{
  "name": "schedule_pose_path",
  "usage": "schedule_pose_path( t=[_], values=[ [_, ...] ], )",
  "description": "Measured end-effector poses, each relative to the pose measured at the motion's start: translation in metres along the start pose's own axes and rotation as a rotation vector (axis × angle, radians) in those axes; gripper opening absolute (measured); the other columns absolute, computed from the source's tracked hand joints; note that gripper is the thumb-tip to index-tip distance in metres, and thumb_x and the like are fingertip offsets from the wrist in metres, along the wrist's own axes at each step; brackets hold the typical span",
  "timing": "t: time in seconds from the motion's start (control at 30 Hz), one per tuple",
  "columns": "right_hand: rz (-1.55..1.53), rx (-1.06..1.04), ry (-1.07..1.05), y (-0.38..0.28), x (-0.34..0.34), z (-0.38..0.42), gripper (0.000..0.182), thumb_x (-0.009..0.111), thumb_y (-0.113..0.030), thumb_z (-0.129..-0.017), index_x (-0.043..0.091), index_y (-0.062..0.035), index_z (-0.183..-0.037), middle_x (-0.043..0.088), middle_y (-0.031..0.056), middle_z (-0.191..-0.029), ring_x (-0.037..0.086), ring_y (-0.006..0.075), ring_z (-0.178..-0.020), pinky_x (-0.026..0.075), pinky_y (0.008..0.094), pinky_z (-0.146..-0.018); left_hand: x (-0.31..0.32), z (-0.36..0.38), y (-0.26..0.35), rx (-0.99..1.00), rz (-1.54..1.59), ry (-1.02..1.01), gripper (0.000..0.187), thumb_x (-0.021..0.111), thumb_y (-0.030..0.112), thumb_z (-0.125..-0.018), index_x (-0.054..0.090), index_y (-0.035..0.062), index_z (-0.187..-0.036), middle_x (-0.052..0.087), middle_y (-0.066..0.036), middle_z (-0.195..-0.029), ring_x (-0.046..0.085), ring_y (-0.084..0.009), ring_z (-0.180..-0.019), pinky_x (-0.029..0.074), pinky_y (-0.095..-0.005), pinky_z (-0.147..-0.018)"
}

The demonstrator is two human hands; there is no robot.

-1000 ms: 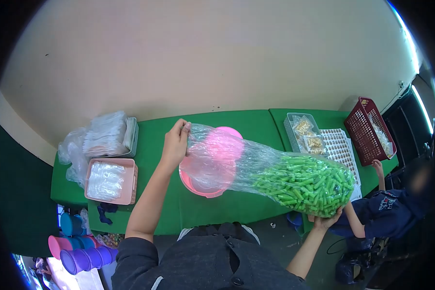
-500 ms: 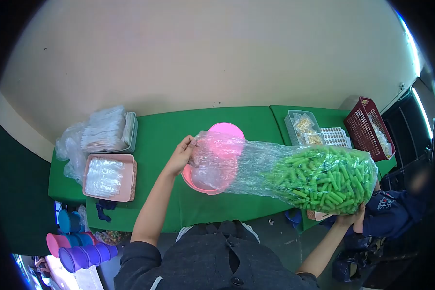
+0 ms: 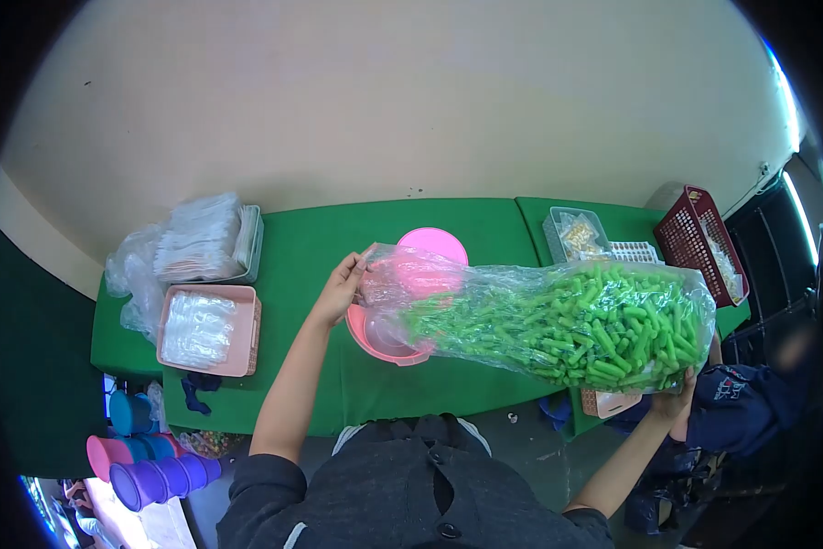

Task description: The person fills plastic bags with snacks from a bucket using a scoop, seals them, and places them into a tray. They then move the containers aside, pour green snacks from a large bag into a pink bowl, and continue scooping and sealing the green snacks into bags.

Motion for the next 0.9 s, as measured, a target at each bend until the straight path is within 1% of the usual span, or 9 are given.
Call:
schedule_pose_path(
  t=[0.13, 0.27, 0.33, 0.37, 0.43, 0.47, 0.53, 0.73, 0.9],
  values=[
    [0.302, -0.088, 0.031, -0.021, 0.023, -0.007, 0.070, 0.057, -0.028, -0.084, 0.028, 0.0022, -0.141, 0.041, 0.0173, -0.137, 0.045, 0.0281, -0.123, 0.035, 0.0387, -0.102, 0.001, 0.002, 0.011, 0.082, -0.031, 0.008, 0.029, 0.043, 0.034, -0.099, 0.045, 0.0066, -0.090, 0.042, -0.002, -0.142, 0.051, -0.0041, -0.054, 0.047, -0.0200, -0.051],
    [0.731, -0.221, 0.048, -0.038, 0.065, -0.022, 0.062, 0.056, -0.028, -0.088, 0.035, 0.0026, -0.137, 0.047, 0.0143, -0.131, 0.048, 0.0229, -0.119, 0.036, 0.0353, -0.100, -0.008, -0.003, 0.002, 0.195, -0.134, 0.023, 0.024, 0.049, 0.028, -0.097, 0.052, 0.0043, -0.095, 0.047, -0.005, -0.139, 0.057, -0.0085, -0.066, 0.047, -0.0219, -0.057],
    [0.789, -0.196, 0.100, -0.045, 0.066, -0.028, 0.064, 0.060, -0.026, -0.085, 0.035, 0.0042, -0.136, 0.046, 0.0154, -0.130, 0.048, 0.0239, -0.118, 0.035, 0.0349, -0.100, -0.010, -0.001, 0.004, 0.266, -0.510, 0.096, 0.018, 0.054, 0.025, -0.093, 0.059, 0.0075, -0.092, 0.047, -0.003, -0.139, 0.058, -0.0162, -0.085, 0.046, -0.0317, -0.074],
    [0.856, -0.232, 0.087, -0.046, 0.080, -0.031, 0.067, 0.064, -0.026, -0.081, 0.038, 0.0057, -0.134, 0.046, 0.0159, -0.131, 0.047, 0.0236, -0.118, 0.033, 0.0335, -0.101, -0.008, 0.001, 0.004, 0.275, -0.507, 0.071, 0.018, 0.054, 0.025, -0.093, 0.059, 0.0075, -0.092, 0.047, -0.003, -0.139, 0.058, -0.0162, -0.085, 0.046, -0.0317, -0.074],
    [1.015, -0.280, 0.044, -0.055, 0.122, -0.034, 0.066, 0.069, -0.026, -0.077, 0.045, 0.0077, -0.128, 0.049, 0.0155, -0.126, 0.048, 0.0223, -0.114, 0.034, 0.0318, -0.098, -0.008, 0.009, 0.011, 0.423, -1.068, 0.259, 0.017, 0.058, 0.027, -0.088, 0.064, 0.0111, -0.090, 0.047, -0.002, -0.138, 0.050, -0.0265, -0.108, 0.035, -0.0449, -0.091],
    [1.100, -0.288, 0.008, -0.062, 0.144, -0.035, 0.063, 0.070, -0.025, -0.076, 0.048, 0.0082, -0.125, 0.053, 0.0147, -0.120, 0.050, 0.0214, -0.110, 0.036, 0.0313, -0.095, -0.007, 0.009, 0.007, 0.442, -1.061, 0.230, 0.017, 0.058, 0.027, -0.088, 0.064, 0.0111, -0.090, 0.047, -0.002, -0.138, 0.050, -0.0265, -0.108, 0.035, -0.0449, -0.091],
    [1.015, -0.275, -0.075, -0.067, 0.181, -0.038, 0.060, 0.071, -0.023, -0.075, 0.051, 0.0082, -0.122, 0.058, 0.0128, -0.111, 0.054, 0.0198, -0.103, 0.039, 0.0307, -0.091, -0.012, 0.010, -0.003, 0.349, -1.027, 0.288, 0.018, 0.060, 0.031, -0.087, 0.065, 0.0143, -0.090, 0.049, -0.001, -0.135, 0.036, -0.0330, -0.124, 0.017, -0.0558, -0.103],
    [1.023, -0.379, -0.195, -0.076, 0.250, -0.043, 0.057, 0.074, -0.021, -0.072, 0.054, 0.0075, -0.118, 0.064, 0.0130, -0.101, 0.060, 0.0192, -0.095, 0.044, 0.0305, -0.087, -0.016, 0.014, -0.014, 0.224, -1.036, 0.332, 0.019, 0.059, 0.035, -0.088, 0.066, 0.0165, -0.088, 0.046, 0.000, -0.137, 0.029, -0.0295, -0.133, 0.005, -0.0641, -0.106],
    [1.144, -0.476, -0.216, -0.075, 0.283, -0.040, 0.039, 0.073, -0.012, -0.073, 0.060, 0.0050, -0.105, 0.064, 0.0112, -0.087, 0.060, 0.0163, -0.083, 0.045, 0.0290, -0.078, -0.015, 0.013, -0.018, 0.196, -0.982, 0.294, 0.021, 0.057, 0.037, -0.090, 0.066, 0.0180, -0.087, 0.047, 0.000, -0.135, 0.031, -0.0290, -0.132, 0.004, -0.0661, -0.104]
  ],
)
Point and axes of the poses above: each hand's wrist, its own z-axis away from the middle knuckle, its own x-axis out of the palm, y = z × x, the point moved 4 cm from there along -z, towards the middle knuckle
